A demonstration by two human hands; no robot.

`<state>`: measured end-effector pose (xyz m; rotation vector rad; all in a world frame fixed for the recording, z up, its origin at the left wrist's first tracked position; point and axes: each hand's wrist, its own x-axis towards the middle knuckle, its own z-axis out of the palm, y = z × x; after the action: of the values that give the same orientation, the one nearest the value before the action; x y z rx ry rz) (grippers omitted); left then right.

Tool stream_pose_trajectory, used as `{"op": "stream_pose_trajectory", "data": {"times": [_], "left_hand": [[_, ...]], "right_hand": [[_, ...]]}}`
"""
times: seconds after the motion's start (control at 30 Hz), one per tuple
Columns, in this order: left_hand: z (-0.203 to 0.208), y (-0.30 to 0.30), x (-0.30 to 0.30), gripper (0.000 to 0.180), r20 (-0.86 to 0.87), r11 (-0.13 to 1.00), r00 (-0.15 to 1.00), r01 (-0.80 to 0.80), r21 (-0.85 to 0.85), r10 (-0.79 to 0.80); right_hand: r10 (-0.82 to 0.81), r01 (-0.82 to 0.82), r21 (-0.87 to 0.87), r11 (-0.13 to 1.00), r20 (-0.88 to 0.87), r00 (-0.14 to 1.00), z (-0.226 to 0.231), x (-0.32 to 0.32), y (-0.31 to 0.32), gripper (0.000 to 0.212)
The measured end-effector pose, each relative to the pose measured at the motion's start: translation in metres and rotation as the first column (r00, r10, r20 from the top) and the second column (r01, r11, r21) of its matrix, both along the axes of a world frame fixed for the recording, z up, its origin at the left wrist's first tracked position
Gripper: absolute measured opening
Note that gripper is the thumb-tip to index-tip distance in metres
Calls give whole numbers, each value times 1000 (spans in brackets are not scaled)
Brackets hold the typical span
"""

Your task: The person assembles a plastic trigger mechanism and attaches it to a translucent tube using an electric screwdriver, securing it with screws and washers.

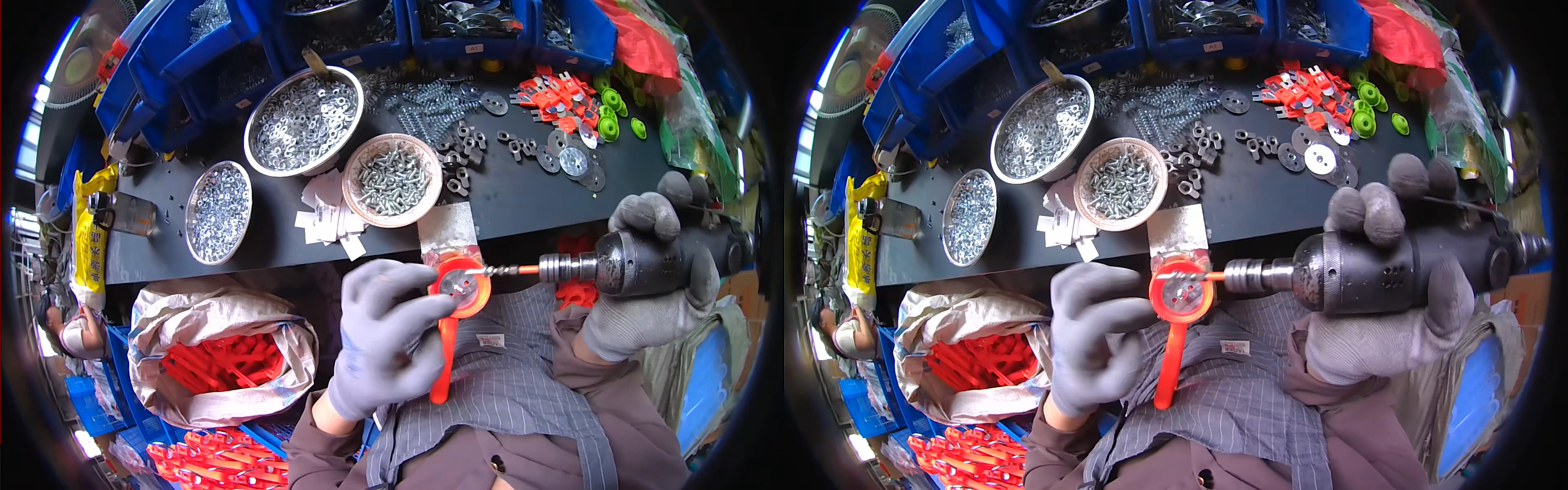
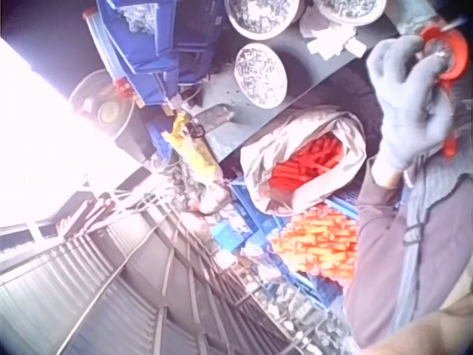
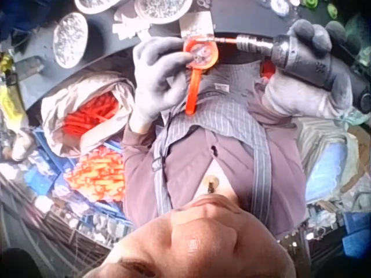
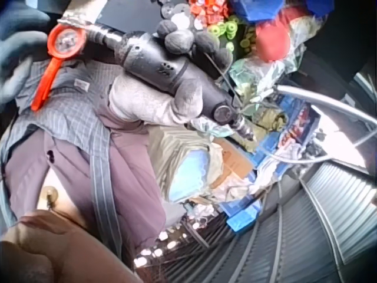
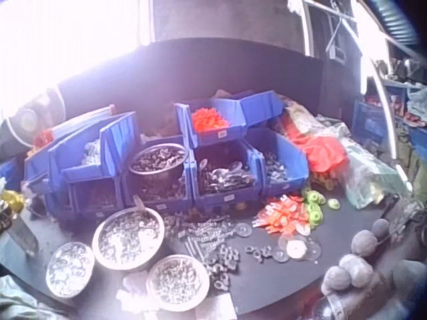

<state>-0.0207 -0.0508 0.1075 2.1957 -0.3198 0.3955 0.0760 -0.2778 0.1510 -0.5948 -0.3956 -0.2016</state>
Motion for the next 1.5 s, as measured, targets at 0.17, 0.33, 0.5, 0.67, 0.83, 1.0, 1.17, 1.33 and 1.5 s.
{"op": "stream_pose_trajectory", "data": {"times": [0.17,0.33,0.5,0.67,0.83,1.0,1.17,1.33,1.5], "left_hand": [[-7,-13,6,42,-185,913,979,154,377,-88],[-17,-16,3,52,-272,885,960,181,429,-64],[-28,-32,-6,67,-272,856,960,86,510,66],[-29,-32,-8,72,-272,870,960,78,487,67],[-34,-33,-10,69,-239,879,967,32,476,94],[-36,-33,-11,66,-246,898,966,37,438,80],[-42,-35,-11,62,-220,907,972,17,421,84],[-51,-34,-14,53,-128,901,986,-38,432,103],[-42,-25,-9,47,-110,941,991,-41,335,83]], "right_hand": [[-47,59,-165,985,78,996,-14,0,3,64],[137,-105,-224,969,133,982,-20,6,8,68],[45,-62,-370,927,-55,997,-20,0,17,69],[89,-149,-436,888,-155,984,-20,-3,19,66],[128,-189,-472,861,-157,979,-23,-7,22,68],[185,-187,-496,848,-52,981,-30,-7,27,67],[177,-234,-598,767,-154,972,-9,-19,38,62],[377,-229,-771,594,15,926,-11,1,58,60],[445,-242,-857,455,-16,895,-11,5,67,43]]}}
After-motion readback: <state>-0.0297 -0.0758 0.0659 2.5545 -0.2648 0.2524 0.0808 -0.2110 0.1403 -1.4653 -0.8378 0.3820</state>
